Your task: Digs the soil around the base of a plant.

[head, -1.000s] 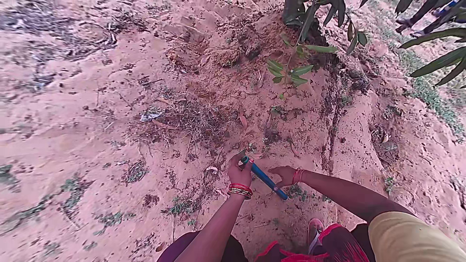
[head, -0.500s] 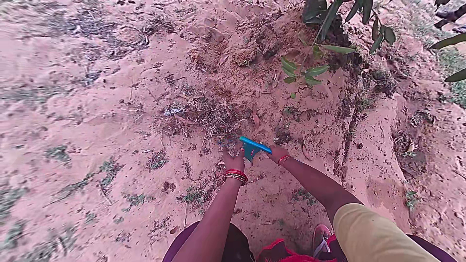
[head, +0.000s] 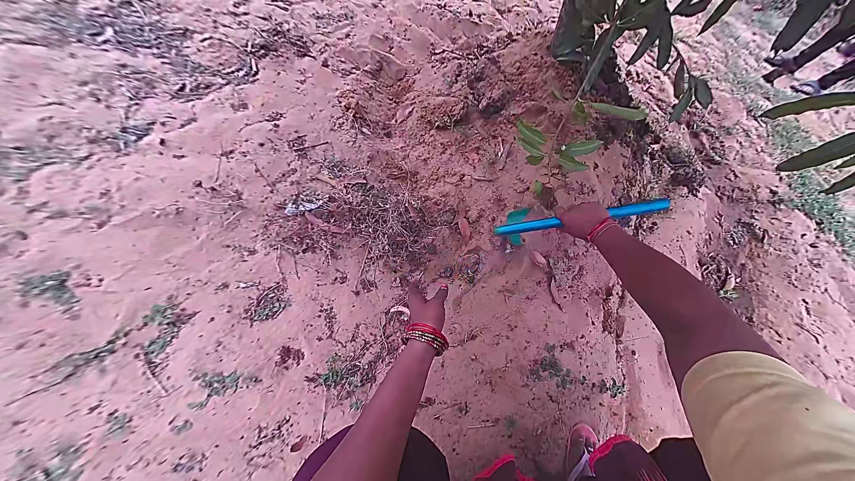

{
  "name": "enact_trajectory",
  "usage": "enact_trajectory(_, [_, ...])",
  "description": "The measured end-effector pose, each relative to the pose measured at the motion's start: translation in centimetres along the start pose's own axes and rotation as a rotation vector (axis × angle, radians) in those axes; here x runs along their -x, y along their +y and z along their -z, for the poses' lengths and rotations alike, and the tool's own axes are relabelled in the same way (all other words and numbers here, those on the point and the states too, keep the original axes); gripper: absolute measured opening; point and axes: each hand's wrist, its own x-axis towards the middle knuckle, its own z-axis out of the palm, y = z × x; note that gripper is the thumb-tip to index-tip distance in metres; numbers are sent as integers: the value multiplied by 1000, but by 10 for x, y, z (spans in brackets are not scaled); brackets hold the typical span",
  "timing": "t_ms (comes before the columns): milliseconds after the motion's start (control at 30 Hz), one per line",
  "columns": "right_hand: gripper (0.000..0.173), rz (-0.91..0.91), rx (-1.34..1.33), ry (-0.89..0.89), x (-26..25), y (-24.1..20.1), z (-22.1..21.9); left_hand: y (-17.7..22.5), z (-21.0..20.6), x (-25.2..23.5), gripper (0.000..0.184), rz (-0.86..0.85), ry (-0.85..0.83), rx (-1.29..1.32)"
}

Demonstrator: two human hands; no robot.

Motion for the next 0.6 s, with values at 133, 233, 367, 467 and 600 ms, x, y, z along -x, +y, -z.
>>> enact_trajectory(133, [40,-344,-144,156,19,53,14,-1,-6,-2,76,11,-32,-10])
enact_trajectory(233, [49,-551,-345,258,26,64,-8,0,-8,-2,77,25,-42,-13])
enact_trajectory(367, [50,-592,-546,326,34,19,-42,1,-8,-4,74,14,-19,-34])
enact_trajectory(467, [46,-481,-693,342,33,-48,-66,0,-10,-1,74,-7,-5,-115])
enact_trajectory(600, [46,-261,-739,63,20,-144,-76,-5,-9,5,77,-9,2,-172])
